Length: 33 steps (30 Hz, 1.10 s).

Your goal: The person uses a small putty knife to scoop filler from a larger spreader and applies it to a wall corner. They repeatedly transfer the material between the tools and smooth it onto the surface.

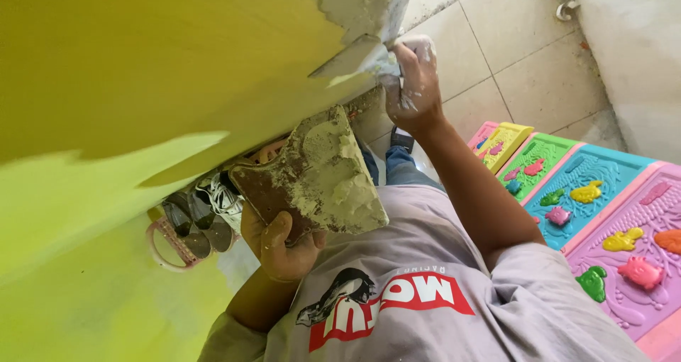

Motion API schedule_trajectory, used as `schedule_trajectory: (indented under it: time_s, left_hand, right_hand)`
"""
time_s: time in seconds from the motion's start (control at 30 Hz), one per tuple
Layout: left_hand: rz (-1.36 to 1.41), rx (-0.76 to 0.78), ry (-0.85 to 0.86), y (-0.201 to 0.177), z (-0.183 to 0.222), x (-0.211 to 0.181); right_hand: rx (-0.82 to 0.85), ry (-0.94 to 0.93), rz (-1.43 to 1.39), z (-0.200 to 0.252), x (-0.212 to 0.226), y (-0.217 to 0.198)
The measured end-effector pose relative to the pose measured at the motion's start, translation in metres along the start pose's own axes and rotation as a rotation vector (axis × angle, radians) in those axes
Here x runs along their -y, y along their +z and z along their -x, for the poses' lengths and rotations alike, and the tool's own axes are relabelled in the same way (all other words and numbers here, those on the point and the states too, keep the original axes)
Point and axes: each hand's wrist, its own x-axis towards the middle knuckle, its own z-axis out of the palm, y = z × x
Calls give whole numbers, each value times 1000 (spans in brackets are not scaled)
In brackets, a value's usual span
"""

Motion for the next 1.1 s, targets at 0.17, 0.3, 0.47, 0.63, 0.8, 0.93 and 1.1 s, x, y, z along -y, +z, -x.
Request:
schedule_trajectory:
  time_s: [0.17, 0.3, 0.47, 0.63, 0.8, 0.93, 1.1]
  left_hand:
    - [-768, 50, 900, 17, -20, 4]
    - [-560, 110, 414, 15, -6, 2]
    - [21, -37, 10, 13, 6, -2]
    - [-896, 227, 982, 0, -9, 17]
    - [-11, -55, 295, -1, 4, 27]
    - [-964, 161, 1143, 3, -13, 21]
    - [-1196, 153, 1216, 5, -11, 5]
  right_hand:
    - [-19, -32, -21, 4, 1, -2]
    - [-24, -30, 6, -8, 2, -5]
    - [-13, -1, -31, -1, 8, -6]
    - [-35, -44, -27, -8, 6, -8]
    - [-1, 2, -32, -6, 6, -5]
    - [-8, 10, -25, 3, 8, -6]
    - [-25, -35, -6, -9, 2, -4]
